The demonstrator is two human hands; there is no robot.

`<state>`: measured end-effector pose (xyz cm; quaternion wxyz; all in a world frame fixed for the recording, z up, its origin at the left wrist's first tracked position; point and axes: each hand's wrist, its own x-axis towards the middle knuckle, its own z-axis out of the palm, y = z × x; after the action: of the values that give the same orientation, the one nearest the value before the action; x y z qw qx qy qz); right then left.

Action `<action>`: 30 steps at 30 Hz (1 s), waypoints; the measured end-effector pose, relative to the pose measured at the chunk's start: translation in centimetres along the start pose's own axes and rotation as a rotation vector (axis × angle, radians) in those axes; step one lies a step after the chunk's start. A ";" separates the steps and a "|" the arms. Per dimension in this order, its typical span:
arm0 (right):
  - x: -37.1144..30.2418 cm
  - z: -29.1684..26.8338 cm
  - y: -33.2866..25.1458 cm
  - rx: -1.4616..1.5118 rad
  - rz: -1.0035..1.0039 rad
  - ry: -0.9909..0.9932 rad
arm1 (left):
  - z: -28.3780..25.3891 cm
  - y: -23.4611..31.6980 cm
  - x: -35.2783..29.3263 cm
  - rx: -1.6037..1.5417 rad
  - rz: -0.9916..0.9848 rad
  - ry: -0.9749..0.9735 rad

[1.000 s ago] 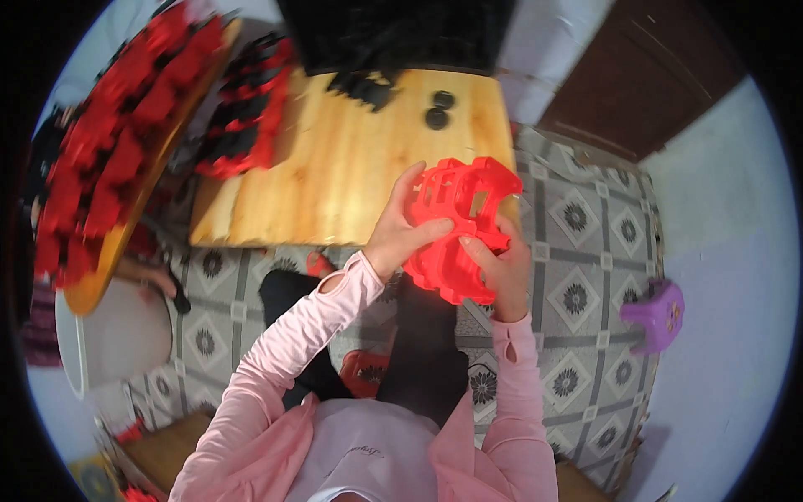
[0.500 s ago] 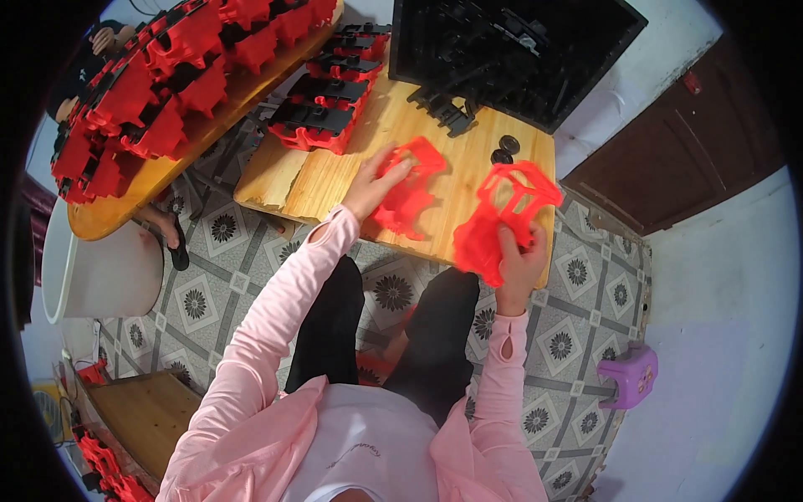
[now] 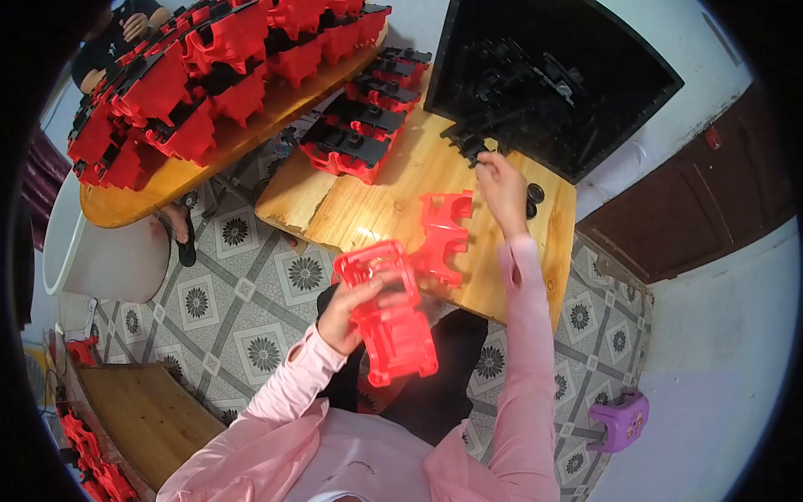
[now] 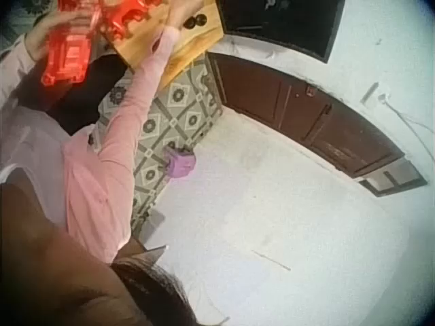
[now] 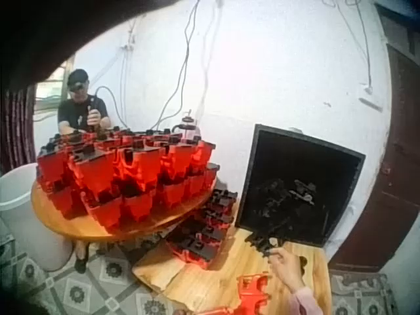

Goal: The person assembles plastic toy car bodies and plastic chassis components by hand.

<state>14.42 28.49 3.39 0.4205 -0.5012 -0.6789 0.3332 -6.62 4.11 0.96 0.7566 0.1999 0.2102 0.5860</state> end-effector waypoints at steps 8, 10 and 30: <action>10.4 4.0 3.7 -1.197 -0.518 -0.069 | -1.6 -0.9 -3.3 -0.370 -0.107 0.022; 8.8 2.8 2.6 -1.080 -0.588 0.007 | -1.9 -1.1 -3.8 -0.280 -0.055 0.017; -19.6 -10.7 2.1 -0.383 -0.197 0.238 | -1.9 -7.4 -9.1 -0.140 -0.175 0.099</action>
<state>27.77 10.52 1.48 0.4255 -0.5386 -0.7210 0.0945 -3.79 -6.36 -3.97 0.8058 0.0982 0.2224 0.5400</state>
